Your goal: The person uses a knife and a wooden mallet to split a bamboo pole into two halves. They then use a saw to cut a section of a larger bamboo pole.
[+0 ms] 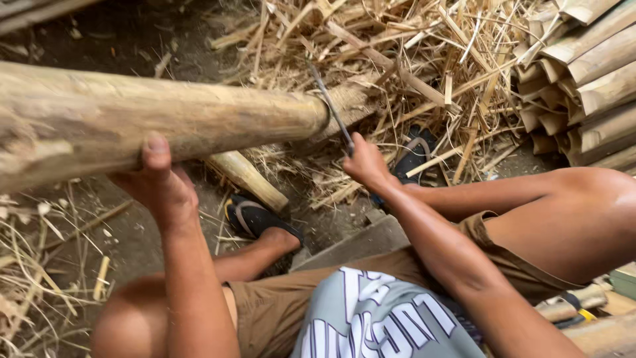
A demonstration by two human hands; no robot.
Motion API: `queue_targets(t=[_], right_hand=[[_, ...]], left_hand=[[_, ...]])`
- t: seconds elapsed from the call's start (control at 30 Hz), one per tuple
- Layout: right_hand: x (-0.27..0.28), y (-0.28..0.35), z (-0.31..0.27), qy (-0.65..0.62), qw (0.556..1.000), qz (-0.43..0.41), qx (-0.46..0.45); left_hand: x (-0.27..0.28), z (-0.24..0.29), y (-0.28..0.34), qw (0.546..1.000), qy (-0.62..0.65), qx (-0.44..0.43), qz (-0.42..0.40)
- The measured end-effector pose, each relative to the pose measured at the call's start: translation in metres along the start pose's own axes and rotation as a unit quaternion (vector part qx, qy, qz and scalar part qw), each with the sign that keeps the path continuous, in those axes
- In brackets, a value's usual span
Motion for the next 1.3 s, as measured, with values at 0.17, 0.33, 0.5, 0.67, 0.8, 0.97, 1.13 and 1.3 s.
queue_targets(t=[0.17, 0.33, 0.5, 0.67, 0.8, 0.97, 1.13, 1.3], right_hand=[[0.005, 0.033, -0.054, -0.101, 0.991, -0.072, -0.051], [0.029, 0.048, -0.123, -0.061, 0.977, 0.073, 0.191], [0.007, 0.007, -0.052, -0.079, 0.996, -0.019, -0.032], [0.027, 0.046, -0.109, -0.067, 0.974, 0.047, 0.209], [-0.011, 0.026, -0.065, -0.05, 0.986, 0.068, 0.143], [-0.02, 0.008, 0.004, -0.087, 0.987, -0.072, -0.112], [0.023, 0.056, -0.124, -0.062, 0.968, 0.097, 0.225], [-0.034, 0.007, -0.024, -0.067, 0.997, -0.003, -0.028]], left_hand=[[-0.003, -0.002, 0.003, 0.997, -0.066, -0.028, 0.041], [-0.003, -0.005, 0.008, 0.996, -0.061, -0.036, 0.05], [0.003, -0.003, 0.003, 0.993, -0.07, -0.059, 0.078], [0.0, 0.001, 0.009, 0.996, -0.038, -0.053, 0.053], [0.012, -0.007, 0.008, 0.994, -0.064, -0.044, 0.083], [0.003, 0.0, 0.007, 0.992, -0.056, -0.067, 0.089], [-0.006, -0.004, 0.02, 0.987, -0.074, -0.071, 0.125], [-0.002, 0.001, 0.028, 0.985, -0.056, -0.092, 0.136]])
Point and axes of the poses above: each hand's wrist, its own y-axis away from the middle knuckle, its own x-axis out of the back of the hand, z = x × y, the point moved 10 cm from there along -y, towards the middle knuckle, and after that the axes turned 9 degrees about x, right-handed, at the moved point
